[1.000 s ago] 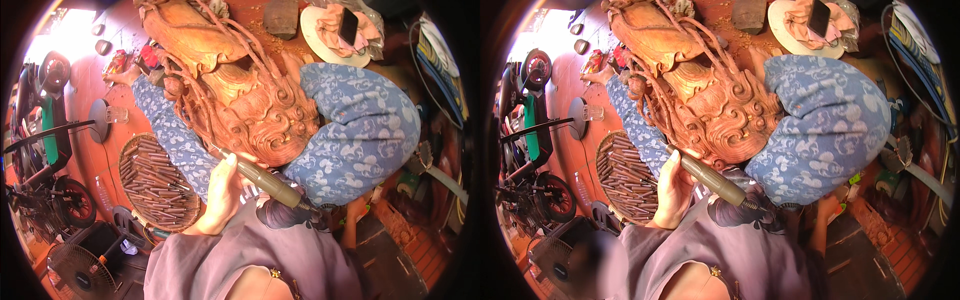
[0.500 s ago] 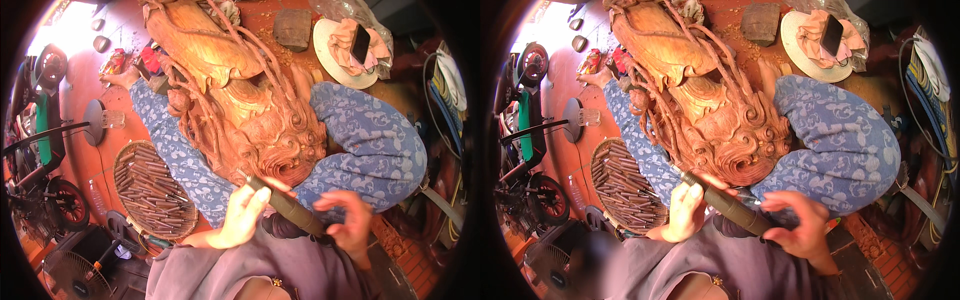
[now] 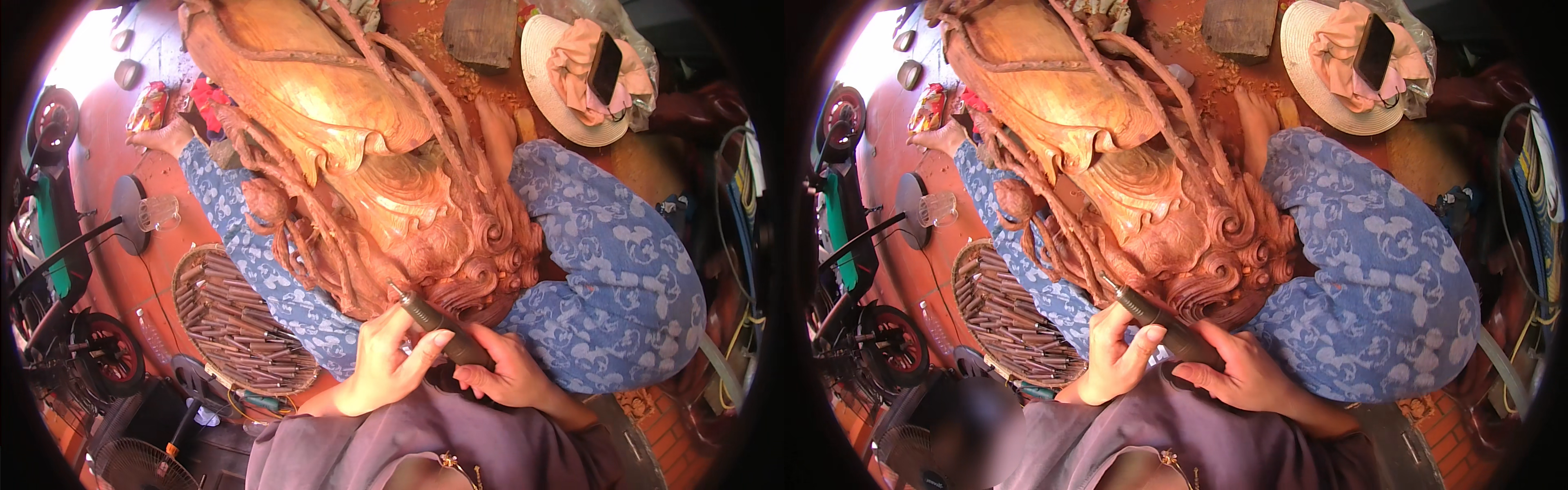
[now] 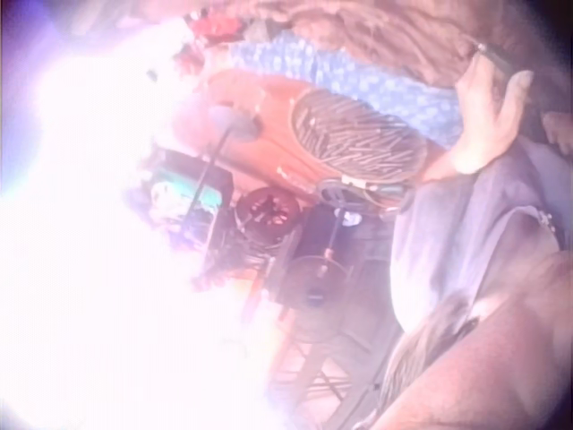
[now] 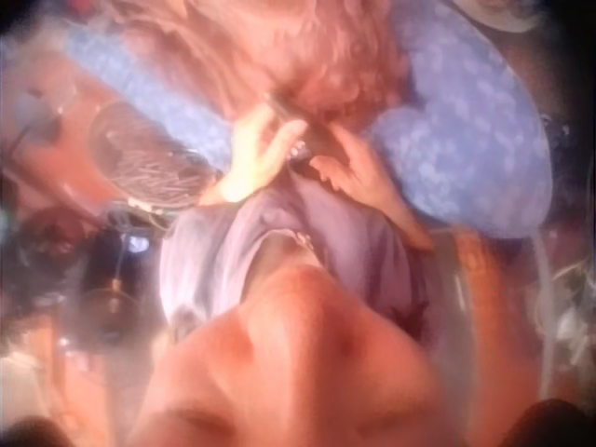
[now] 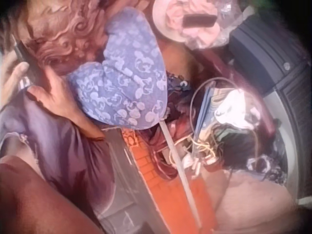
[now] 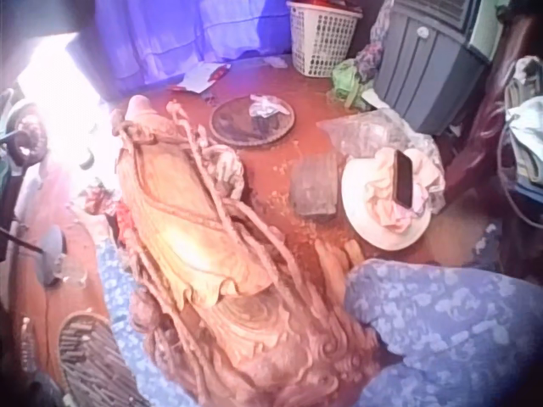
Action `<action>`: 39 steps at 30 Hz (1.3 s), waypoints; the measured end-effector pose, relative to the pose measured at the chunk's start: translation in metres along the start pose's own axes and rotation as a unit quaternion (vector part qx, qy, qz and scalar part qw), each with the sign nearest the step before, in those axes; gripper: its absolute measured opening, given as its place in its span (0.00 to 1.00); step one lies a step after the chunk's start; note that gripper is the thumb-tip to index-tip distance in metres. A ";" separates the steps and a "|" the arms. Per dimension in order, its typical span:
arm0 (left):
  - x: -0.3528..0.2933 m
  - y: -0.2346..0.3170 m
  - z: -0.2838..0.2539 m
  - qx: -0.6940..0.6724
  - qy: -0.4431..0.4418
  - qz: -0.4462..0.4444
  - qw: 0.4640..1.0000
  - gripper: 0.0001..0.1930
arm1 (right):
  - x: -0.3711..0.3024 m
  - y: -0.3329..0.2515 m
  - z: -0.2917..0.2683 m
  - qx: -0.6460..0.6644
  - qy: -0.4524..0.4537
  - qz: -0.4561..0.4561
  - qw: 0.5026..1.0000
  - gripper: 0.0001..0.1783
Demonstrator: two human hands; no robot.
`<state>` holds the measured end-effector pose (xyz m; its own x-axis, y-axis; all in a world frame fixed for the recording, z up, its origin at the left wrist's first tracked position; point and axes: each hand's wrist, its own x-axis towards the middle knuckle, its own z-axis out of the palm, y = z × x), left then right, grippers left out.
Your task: The person carves a large wooden sculpture using a rotary tool and then switches to a chisel and mallet. They refine details on the sculpture's surface, occasionally selecting different chisels from a nearby basket.
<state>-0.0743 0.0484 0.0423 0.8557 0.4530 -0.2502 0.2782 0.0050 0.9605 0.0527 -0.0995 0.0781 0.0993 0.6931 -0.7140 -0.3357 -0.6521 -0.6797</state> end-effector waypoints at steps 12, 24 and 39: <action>0.004 -0.001 -0.006 -0.035 -0.032 0.001 0.999 0.14 | 0.006 -0.002 -0.005 0.078 -0.010 -0.054 0.995 0.24; -0.018 0.026 -0.011 -0.055 0.252 0.007 0.966 0.11 | -0.228 -0.013 -0.092 0.014 0.535 -0.369 0.760 0.26; -0.009 0.023 -0.003 0.144 0.240 0.079 0.957 0.10 | 0.051 0.234 -0.215 -0.220 0.610 -0.085 0.757 0.14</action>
<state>-0.0769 0.0474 0.0667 0.6173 0.7853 0.0475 0.3294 -0.3129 0.8909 0.1807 -0.2827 -0.1529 0.9866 0.1546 -0.0512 0.0970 -0.8105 -0.5777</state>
